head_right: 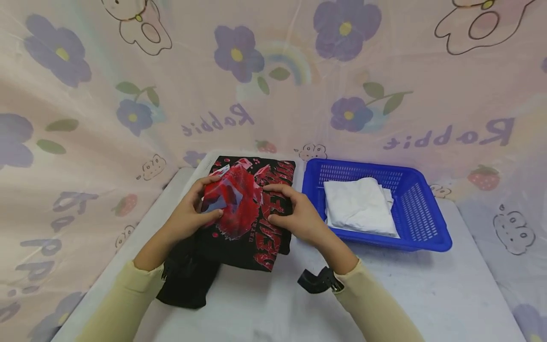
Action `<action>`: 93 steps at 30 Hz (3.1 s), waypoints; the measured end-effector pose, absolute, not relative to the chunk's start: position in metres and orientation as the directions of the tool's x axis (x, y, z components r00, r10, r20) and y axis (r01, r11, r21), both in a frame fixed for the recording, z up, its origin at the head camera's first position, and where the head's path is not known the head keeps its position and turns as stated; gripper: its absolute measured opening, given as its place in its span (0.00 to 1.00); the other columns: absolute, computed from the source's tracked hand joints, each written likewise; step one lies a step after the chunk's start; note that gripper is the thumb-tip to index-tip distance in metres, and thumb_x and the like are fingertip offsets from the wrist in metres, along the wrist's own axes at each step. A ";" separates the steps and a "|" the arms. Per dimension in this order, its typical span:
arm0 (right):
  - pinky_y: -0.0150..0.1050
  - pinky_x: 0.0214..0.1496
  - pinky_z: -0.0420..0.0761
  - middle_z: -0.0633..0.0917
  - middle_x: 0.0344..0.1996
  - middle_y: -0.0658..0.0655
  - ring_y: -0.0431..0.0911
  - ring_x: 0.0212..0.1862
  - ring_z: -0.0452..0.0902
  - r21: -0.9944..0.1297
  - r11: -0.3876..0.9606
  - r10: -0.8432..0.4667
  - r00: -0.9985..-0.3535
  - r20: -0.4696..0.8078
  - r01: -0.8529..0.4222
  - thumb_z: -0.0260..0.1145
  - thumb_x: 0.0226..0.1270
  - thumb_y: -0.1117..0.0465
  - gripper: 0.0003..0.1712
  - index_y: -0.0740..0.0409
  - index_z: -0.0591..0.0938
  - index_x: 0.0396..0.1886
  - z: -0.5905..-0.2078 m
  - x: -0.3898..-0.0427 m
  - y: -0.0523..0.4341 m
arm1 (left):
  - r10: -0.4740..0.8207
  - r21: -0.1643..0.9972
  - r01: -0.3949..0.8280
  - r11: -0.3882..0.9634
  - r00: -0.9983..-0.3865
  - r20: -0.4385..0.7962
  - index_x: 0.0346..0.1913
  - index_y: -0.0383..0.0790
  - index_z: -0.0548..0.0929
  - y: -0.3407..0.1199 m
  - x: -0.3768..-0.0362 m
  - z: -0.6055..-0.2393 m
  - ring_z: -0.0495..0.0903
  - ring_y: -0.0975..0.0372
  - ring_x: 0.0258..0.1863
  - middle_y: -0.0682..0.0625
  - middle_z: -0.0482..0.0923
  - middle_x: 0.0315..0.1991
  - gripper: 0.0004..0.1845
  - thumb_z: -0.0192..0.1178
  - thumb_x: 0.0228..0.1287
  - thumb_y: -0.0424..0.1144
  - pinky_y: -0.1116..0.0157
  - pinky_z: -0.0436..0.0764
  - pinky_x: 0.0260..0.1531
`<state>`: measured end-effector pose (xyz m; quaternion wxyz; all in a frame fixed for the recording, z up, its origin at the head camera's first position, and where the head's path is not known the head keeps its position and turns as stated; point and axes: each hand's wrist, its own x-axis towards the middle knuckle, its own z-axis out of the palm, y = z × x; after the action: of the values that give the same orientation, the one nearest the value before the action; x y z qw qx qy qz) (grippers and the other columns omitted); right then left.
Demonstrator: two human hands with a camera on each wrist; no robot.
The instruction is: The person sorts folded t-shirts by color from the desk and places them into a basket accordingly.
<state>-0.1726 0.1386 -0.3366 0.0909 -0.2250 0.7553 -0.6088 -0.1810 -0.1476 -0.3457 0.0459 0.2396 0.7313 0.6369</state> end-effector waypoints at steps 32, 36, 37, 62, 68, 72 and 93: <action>0.33 0.45 0.78 0.75 0.60 0.61 0.47 0.51 0.75 -0.999 0.033 -0.120 -0.992 0.039 -0.043 0.62 0.59 0.74 0.32 0.52 0.75 0.64 -0.413 -0.311 0.080 | 0.043 0.980 0.088 0.180 -0.996 0.082 0.67 0.51 0.68 -0.156 -0.326 -0.413 0.71 0.53 0.58 0.43 0.69 0.62 0.34 0.64 0.60 0.28 0.62 0.77 0.51; 0.35 0.45 0.78 0.74 0.61 0.59 0.48 0.52 0.74 -0.998 0.056 -0.110 -0.994 0.007 -0.013 0.62 0.60 0.74 0.32 0.50 0.75 0.64 -0.423 -0.313 0.079 | 0.040 0.980 0.016 0.199 -0.999 0.008 0.68 0.54 0.68 -0.155 -0.326 -0.415 0.71 0.53 0.58 0.43 0.69 0.62 0.34 0.64 0.61 0.29 0.63 0.78 0.49; 0.35 0.45 0.78 0.74 0.61 0.59 0.49 0.51 0.74 -0.998 0.056 -0.111 -0.994 0.000 -0.006 0.62 0.60 0.74 0.32 0.50 0.75 0.64 -0.425 -0.313 0.079 | 0.044 0.979 -0.001 0.202 -0.999 -0.010 0.68 0.53 0.68 -0.155 -0.323 -0.412 0.71 0.53 0.58 0.42 0.69 0.62 0.34 0.64 0.60 0.28 0.64 0.78 0.48; 0.38 0.43 0.73 0.70 0.66 0.60 0.50 0.49 0.71 -0.936 0.353 -0.164 -0.983 -0.082 0.019 0.64 0.61 0.72 0.31 0.49 0.74 0.64 -0.446 -0.317 0.079 | 0.034 0.913 -0.123 0.388 -0.988 -0.148 0.68 0.47 0.67 -0.159 -0.331 -0.441 0.73 0.52 0.53 0.39 0.70 0.59 0.32 0.63 0.61 0.31 0.59 0.78 0.49; 0.41 0.40 0.70 0.67 0.69 0.62 0.51 0.48 0.68 -0.873 0.478 -0.150 -0.971 -0.185 0.093 0.64 0.61 0.71 0.30 0.50 0.74 0.64 -0.446 -0.318 0.079 | 0.043 0.863 -0.198 0.465 -0.968 -0.246 0.68 0.48 0.67 -0.159 -0.336 -0.444 0.73 0.51 0.55 0.38 0.69 0.61 0.33 0.65 0.59 0.34 0.56 0.76 0.54; 0.37 0.31 0.66 0.70 0.66 0.62 0.46 0.31 0.64 -0.832 0.546 -0.172 -0.958 -0.231 0.102 0.63 0.61 0.71 0.31 0.52 0.74 0.65 -0.445 -0.317 0.079 | 0.044 0.828 -0.239 0.507 -0.952 -0.302 0.67 0.47 0.68 -0.160 -0.337 -0.445 0.72 0.49 0.57 0.38 0.66 0.64 0.34 0.66 0.58 0.33 0.55 0.76 0.54; 0.44 0.45 0.75 0.74 0.63 0.63 0.52 0.48 0.72 -0.794 0.605 -0.133 -0.974 -0.184 0.067 0.67 0.55 0.69 0.33 0.54 0.74 0.63 -0.443 -0.314 0.079 | 0.054 0.843 -0.204 0.498 -0.963 -0.265 0.69 0.48 0.66 -0.160 -0.330 -0.441 0.68 0.46 0.63 0.37 0.64 0.67 0.36 0.67 0.58 0.35 0.50 0.72 0.60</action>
<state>-0.3139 0.0790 -0.4430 0.1127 -0.0187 0.8887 -0.4441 -0.3303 -0.1602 -0.4408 0.1293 -0.0438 0.8557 0.4991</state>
